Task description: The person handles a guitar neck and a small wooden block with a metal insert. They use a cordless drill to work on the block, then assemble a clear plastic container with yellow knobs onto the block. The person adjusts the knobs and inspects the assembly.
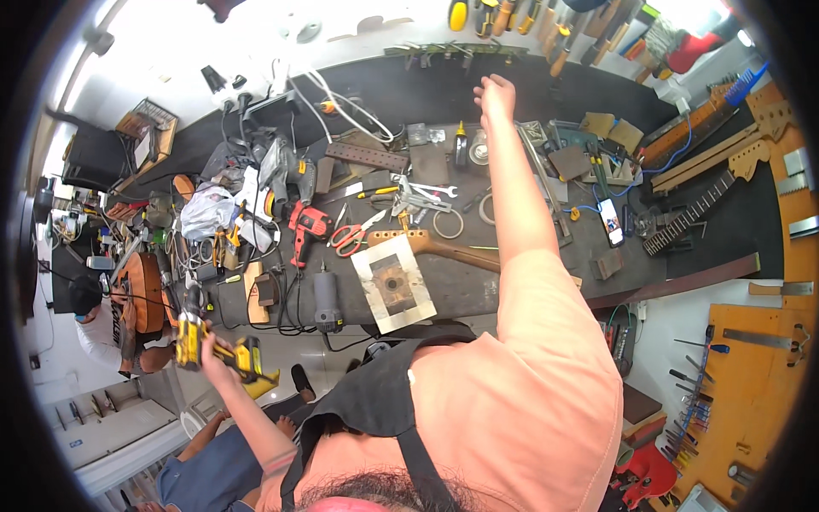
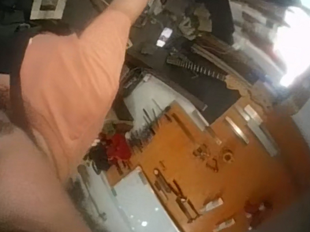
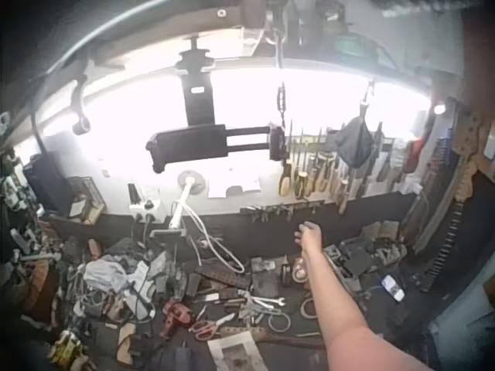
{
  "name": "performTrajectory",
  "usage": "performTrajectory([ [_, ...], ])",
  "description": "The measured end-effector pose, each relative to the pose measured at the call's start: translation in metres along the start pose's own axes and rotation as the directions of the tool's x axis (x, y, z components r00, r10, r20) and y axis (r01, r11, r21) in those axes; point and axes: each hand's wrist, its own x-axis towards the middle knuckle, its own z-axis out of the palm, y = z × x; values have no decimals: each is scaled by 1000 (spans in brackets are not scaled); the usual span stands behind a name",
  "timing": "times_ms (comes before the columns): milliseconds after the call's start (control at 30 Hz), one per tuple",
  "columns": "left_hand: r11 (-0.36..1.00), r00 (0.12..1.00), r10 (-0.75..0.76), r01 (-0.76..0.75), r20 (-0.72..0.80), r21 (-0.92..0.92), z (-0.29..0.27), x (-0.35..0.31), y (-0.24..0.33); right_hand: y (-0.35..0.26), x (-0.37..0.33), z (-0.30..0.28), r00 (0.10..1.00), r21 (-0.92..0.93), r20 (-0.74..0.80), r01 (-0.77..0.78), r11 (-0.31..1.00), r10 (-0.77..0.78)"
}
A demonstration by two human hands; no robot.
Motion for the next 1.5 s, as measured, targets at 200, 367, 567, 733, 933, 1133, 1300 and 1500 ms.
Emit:
performTrajectory([
  [200, 961, 955, -187, 226, 230, -159, -15, -94, -34, -6, 41, -6, 999, 99, 6, -51, 994, 51],
  [367, 932, 941, -103, 205, 323, -300, -4, -146, -20, -9, 89, -26, 961, 478, 38, -257, 840, 273],
  [567, 851, 875, -16, 266, 483, -453, 12, -174, 3, 23, 190, -64, 924, 451, 323, -341, 825, 205],
  [733, 829, 837, 64, 259, 544, -496, 45, -182, 21, 26, 191, -59, 977, 514, -59, -146, 845, 204],
  [933, 833, 837, 64, 255, 544, -491, 57, -190, 16, -22, -25, -80, 910, -45, 411, 75, 996, -50],
  [1133, 847, 796, 8, 317, 605, -428, 63, -199, -7, 91, -233, -142, 491, -394, 501, -604, 693, 713],
  [1300, 897, 744, -52, 328, 666, -297, 105, -202, 3, 61, -304, -75, 270, -85, 792, -839, 537, 547],
  [1500, 909, 689, 7, 298, 725, -293, 164, -227, 24, -113, -373, 8, 392, 344, 917, -872, 347, 77],
])
